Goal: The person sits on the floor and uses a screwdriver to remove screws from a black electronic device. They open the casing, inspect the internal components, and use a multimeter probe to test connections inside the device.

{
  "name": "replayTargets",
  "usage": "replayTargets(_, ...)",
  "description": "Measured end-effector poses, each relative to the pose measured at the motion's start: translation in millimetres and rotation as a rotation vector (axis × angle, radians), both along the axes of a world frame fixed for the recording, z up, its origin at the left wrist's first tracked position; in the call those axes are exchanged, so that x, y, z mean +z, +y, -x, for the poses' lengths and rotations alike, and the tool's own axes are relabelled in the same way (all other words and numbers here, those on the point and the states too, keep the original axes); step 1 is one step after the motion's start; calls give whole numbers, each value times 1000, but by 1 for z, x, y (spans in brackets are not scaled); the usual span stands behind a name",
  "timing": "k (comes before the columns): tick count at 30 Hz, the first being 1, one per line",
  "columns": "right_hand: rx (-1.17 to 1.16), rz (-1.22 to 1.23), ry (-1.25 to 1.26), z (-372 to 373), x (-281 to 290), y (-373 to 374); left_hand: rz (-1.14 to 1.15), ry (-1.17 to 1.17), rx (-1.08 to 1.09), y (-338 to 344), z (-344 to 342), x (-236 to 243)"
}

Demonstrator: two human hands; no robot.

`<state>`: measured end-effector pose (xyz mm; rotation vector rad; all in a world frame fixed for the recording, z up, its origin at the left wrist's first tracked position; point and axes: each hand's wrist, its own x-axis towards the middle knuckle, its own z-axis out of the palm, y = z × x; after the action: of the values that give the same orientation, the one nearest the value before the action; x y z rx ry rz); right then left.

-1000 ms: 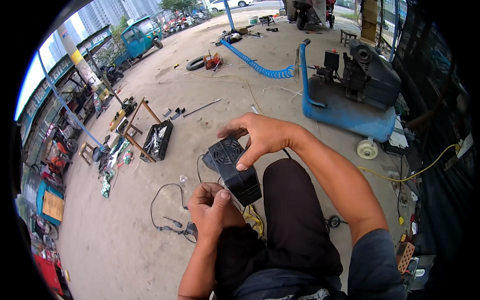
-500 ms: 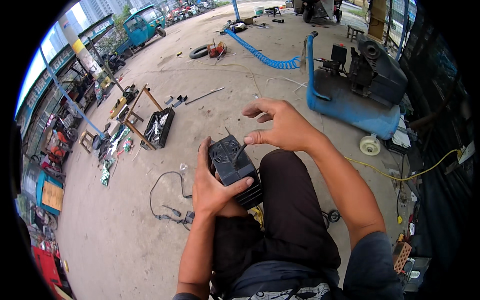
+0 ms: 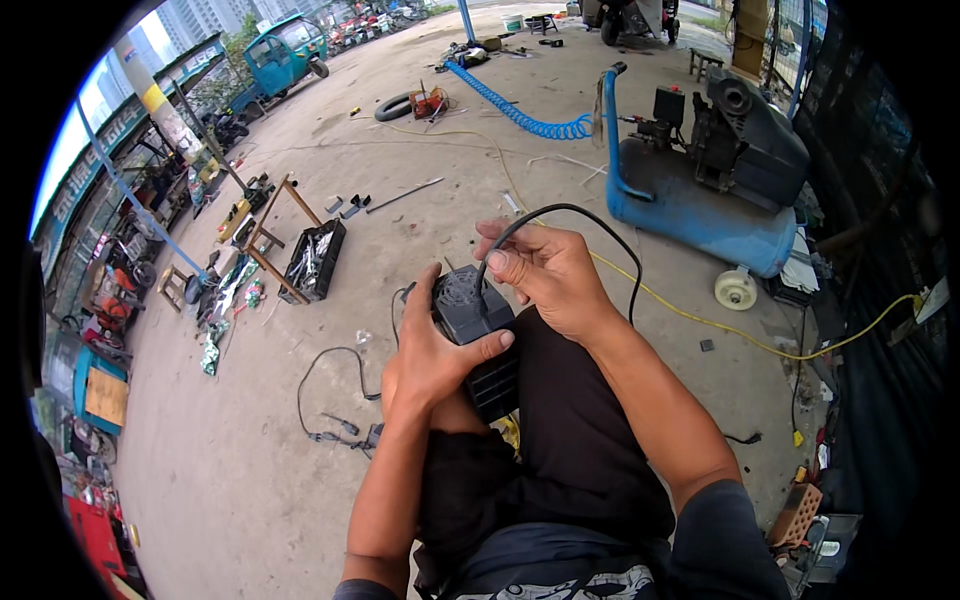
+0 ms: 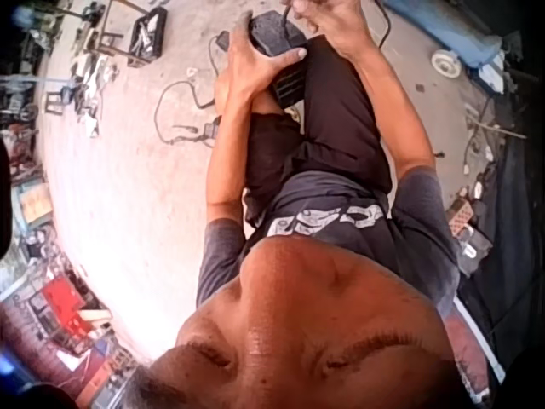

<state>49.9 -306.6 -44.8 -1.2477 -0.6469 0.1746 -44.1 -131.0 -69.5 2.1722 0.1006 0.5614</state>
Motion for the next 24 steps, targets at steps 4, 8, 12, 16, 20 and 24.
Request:
replayTargets(4,64,-15,-87,-2,7,10,43,28,-26,3,-2,-1)
replayTargets(8,48,-31,-108,1,9,13,47,5,-66,5,-4,-6)
replayTargets(12,45,-44,-124,-3,9,16,82,13,-86,8,-5,-10)
replayTargets(16,29,-67,-99,-2,9,16,127,-2,-84,7,-6,-14)
replayTargets(20,18,-80,-111,-4,8,17,158,6,-82,8,-6,-14)
replayTargets(24,-78,-17,-172,-2,4,21,105,-1,-91,7,-6,-13)
